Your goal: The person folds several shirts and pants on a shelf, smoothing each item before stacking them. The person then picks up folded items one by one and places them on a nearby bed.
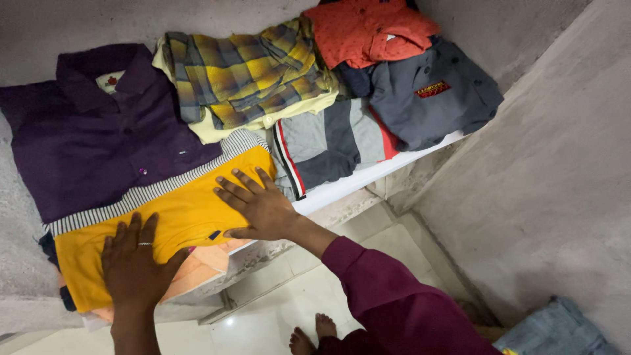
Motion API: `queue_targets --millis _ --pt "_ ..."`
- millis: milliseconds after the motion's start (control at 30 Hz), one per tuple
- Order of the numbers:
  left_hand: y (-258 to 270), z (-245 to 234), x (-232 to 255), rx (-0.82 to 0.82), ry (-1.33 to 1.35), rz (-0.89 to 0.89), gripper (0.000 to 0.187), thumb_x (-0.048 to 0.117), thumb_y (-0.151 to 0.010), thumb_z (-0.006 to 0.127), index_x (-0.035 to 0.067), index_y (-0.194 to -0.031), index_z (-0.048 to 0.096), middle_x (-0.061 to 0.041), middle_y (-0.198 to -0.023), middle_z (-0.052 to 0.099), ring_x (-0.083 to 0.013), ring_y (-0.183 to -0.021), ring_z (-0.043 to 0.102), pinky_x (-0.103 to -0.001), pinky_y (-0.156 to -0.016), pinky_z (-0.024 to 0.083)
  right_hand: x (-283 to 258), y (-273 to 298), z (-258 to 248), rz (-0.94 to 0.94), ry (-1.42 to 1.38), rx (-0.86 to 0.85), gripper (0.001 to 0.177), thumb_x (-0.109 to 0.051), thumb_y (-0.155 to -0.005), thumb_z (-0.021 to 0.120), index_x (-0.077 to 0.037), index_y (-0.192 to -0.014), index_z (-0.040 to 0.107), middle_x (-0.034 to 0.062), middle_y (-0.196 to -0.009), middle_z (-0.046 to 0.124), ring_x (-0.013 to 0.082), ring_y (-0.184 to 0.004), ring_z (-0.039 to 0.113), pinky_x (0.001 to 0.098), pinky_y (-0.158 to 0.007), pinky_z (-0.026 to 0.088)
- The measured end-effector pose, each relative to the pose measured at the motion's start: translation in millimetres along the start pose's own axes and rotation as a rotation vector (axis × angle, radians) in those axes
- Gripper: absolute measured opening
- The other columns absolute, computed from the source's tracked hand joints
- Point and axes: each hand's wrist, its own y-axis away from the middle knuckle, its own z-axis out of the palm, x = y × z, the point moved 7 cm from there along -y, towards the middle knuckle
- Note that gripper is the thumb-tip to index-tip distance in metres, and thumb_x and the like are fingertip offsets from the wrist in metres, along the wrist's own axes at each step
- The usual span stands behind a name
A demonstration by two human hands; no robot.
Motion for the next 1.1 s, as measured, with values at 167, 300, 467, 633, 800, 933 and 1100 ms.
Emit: queue_targets --millis 167,300,467,633,800,933,1100 --pt "-0.8 0.9 0.5 -0.012 -0.003 -0.02 0.093 0.07 -0.073 0.069 0.011 -0.144 0.061 -0.018 -0.153 0.057 -0.0389 -0.144 0.051 -0.055 -0.121 0.036 0.6 1.0 -0.3 -0.006 0.001 0.014 0.09 -0.07 -0.09 0.054 -0.015 -0.159 0.033 0.0083 -0.167 0.031 0.0354 -0.155 0.027 0.0645 -0.124 0.018" --pt "-1.7 1.6 0.0 -0.022 -0.001 -0.027 0.093 0.068 -0.073 0.071 0.011 -0.145 0.061 -0.018 -0.154 0.055 -0.0374 -0.146 0.049 -0.054 -0.121 0.034 0.5 -1.4 3.1 -0.015 0.009 -0.008 0.091 -0.07 -0.09 0.053 -0.014 -0.158 0.031 0.0111 -0.166 0.03 0.0372 -0.153 0.025 0.0657 -0.121 0.017" --pt "-1.1 0.9 -0.3 -0.044 0.027 -0.062 0.092 0.068 -0.074 0.072 0.012 -0.146 0.061 -0.016 -0.156 0.054 -0.0355 -0.148 0.047 -0.053 -0.124 0.032 1.6 0.2 2.6 -0.014 0.018 -0.006 0.091 -0.07 -0.092 0.053 -0.014 -0.16 0.03 0.0102 -0.168 0.028 0.0368 -0.156 0.024 0.0652 -0.123 0.017" --pt "-1.4 0.5 0.7 -0.056 0.024 -0.07 0.093 0.068 -0.074 0.072 0.011 -0.146 0.061 -0.017 -0.156 0.054 -0.0363 -0.147 0.047 -0.053 -0.122 0.032 1.3 1.1 2.9 -0.022 0.005 -0.003 0.09 -0.07 -0.092 0.052 -0.014 -0.159 0.032 0.0092 -0.168 0.029 0.0364 -0.156 0.024 0.0655 -0.123 0.017" --pt "-2.0 -0.7 2.2 -0.054 0.036 -0.081 0.092 0.068 -0.073 0.073 0.012 -0.145 0.06 -0.017 -0.156 0.054 -0.0368 -0.146 0.047 -0.054 -0.122 0.033 1.6 -0.4 2.6 -0.02 -0.001 -0.009 0.09 -0.07 -0.091 0.052 -0.013 -0.159 0.033 0.0098 -0.167 0.029 0.0371 -0.155 0.024 0.0658 -0.122 0.016" --pt "-1.5 -1.1 2.2 -0.06 0.057 -0.092 0.091 0.065 -0.073 0.074 0.012 -0.146 0.06 -0.017 -0.156 0.054 -0.0374 -0.146 0.047 -0.055 -0.121 0.034 2.4 0.4 2.9 -0.021 0.0 -0.008 0.09 -0.07 -0.092 0.052 -0.013 -0.159 0.033 0.0101 -0.167 0.029 0.0369 -0.155 0.024 0.0655 -0.123 0.016" --pt "-2.6 1.8 1.1 -0.057 0.053 -0.102 0.091 0.064 -0.072 0.074 0.014 -0.146 0.059 -0.016 -0.156 0.053 -0.0376 -0.147 0.046 -0.055 -0.121 0.033 2.2 0.0 2.0 -0.025 -0.007 -0.009 0.091 -0.071 -0.091 0.052 -0.013 -0.158 0.034 0.0105 -0.167 0.03 0.0376 -0.155 0.023 0.0649 -0.123 0.016"
